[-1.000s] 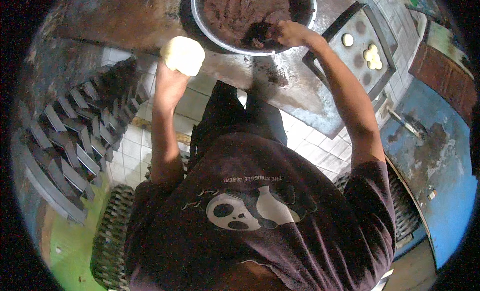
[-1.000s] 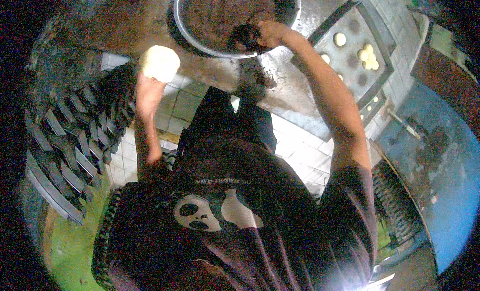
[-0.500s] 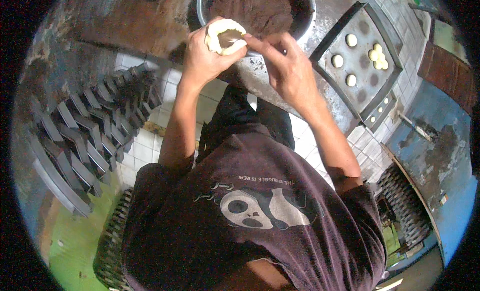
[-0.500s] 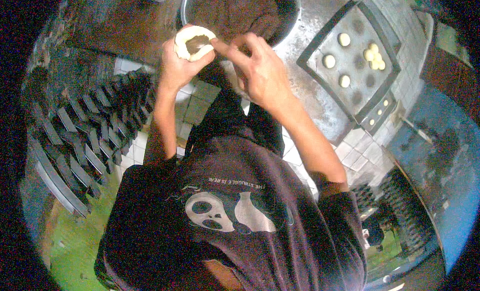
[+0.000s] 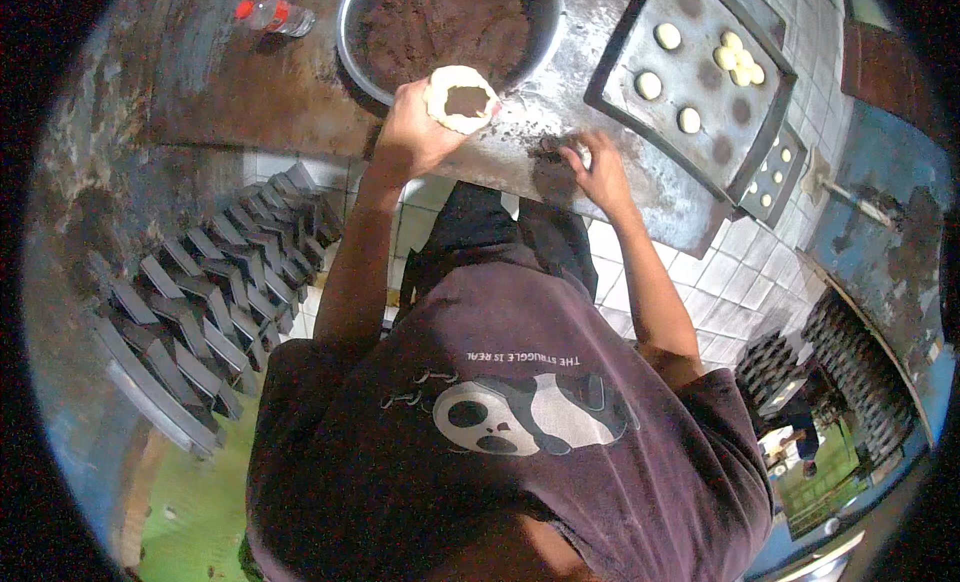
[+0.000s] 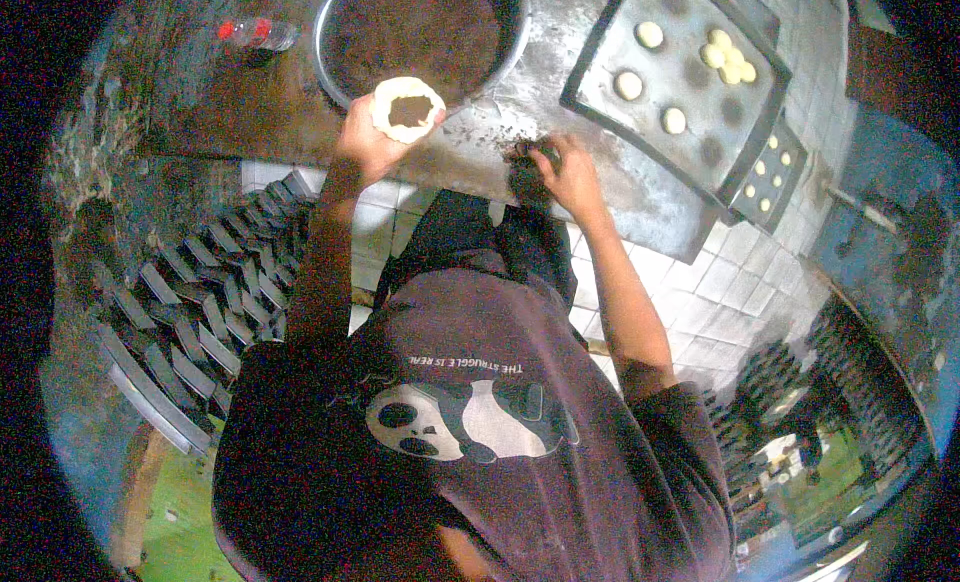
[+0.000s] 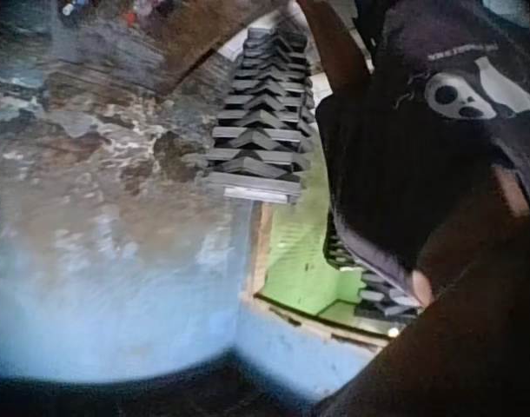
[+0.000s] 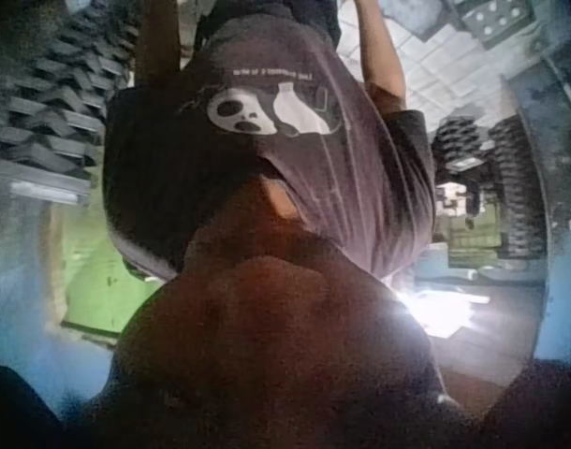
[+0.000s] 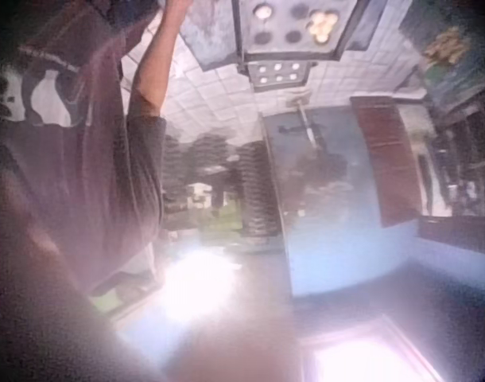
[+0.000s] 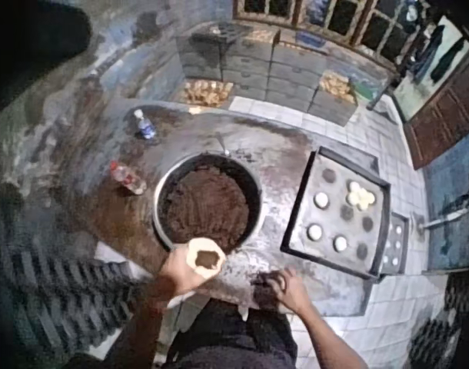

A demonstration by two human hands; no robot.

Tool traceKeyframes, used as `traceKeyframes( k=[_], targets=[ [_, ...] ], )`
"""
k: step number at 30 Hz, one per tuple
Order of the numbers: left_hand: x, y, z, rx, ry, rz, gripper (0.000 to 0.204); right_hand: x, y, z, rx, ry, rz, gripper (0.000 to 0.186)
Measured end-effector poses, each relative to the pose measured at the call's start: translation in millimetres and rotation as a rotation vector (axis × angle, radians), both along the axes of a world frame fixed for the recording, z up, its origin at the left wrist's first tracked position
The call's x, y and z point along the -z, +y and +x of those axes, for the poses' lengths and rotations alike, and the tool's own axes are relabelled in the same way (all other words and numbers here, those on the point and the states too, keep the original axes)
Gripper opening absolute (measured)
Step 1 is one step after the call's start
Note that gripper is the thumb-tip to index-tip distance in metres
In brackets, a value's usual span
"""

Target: The person fills pieces of dough with a dark paste using a spoon and rolls them into balls, placing the finished rolls onto metal trays.

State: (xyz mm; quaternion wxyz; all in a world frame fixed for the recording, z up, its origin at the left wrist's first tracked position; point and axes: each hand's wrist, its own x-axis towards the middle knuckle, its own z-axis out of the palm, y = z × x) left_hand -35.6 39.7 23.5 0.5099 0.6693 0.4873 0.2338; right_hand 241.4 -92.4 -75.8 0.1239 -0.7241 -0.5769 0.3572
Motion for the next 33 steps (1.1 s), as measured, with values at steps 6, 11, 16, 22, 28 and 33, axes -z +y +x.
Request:
traceKeyframes(
  k=[6,11,16,22,28,33],
  targets=[
    [-31.2,2.5,59.1,0.345,0.065,-0.106,0.036,-139.3,72.1,-3.4,-0.265,0.502,0.383,0.082],
    [-56.3,14.9,92.9,0.518,0.045,-0.184,0.045,-175.4,87.9,25.7,-0.26,0.619,0.339,0.047],
    [-80.5,5.7,112.6,0.366,-0.224,-0.466,0.055,-167.2,78.9,55.3,0.046,0.843,0.251,0.024],
    [-90.2,-17.8,161.4,-0.01,-0.538,-0.544,0.034,-198.7,72.5,81.3,0.087,0.935,0.222,0.078],
    [-89.7,-11.4,189.3,0.063,-0.408,-0.664,0.025,-204.2,85.6,114.5,-0.346,0.391,0.556,0.059],
    [-85.1,-6.5,212.4,-0.045,-0.825,-0.934,0.036,-179.0,81.7,133.3,-0.041,0.535,0.529,0.033]
  ],
)
